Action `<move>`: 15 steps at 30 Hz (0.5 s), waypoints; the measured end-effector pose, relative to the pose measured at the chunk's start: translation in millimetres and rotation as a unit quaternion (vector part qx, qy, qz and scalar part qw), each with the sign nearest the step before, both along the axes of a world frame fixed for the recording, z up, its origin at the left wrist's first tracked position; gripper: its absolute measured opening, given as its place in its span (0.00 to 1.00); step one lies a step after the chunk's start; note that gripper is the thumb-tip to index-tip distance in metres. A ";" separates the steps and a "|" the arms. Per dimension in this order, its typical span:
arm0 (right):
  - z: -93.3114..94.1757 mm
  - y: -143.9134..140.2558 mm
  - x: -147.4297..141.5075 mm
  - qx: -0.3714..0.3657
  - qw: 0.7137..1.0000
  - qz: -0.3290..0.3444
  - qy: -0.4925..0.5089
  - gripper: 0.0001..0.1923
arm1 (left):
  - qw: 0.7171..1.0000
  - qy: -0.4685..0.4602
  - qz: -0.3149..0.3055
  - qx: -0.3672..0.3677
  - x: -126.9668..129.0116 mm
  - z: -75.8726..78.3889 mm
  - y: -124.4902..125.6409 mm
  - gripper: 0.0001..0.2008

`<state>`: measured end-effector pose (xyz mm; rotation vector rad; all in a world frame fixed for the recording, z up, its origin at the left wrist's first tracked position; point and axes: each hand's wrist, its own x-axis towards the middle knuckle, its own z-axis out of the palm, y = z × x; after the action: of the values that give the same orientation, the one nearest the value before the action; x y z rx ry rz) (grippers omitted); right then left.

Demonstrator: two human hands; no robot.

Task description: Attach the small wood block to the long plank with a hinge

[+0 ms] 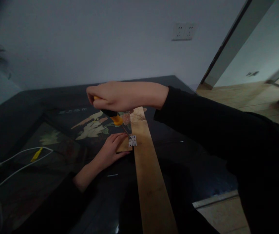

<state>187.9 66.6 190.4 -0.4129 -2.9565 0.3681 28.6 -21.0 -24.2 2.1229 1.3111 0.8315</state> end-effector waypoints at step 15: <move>-16.9 2.7 -6.8 -0.002 0.996 0.037 0.084 0.09 | 0.994 0.072 -0.013 0.086 -2.7 -9.3 3.1 0.27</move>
<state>181.1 69.4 173.5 -0.2601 -2.8123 0.3964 25.9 -18.0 -33.5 2.3682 1.3215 0.8185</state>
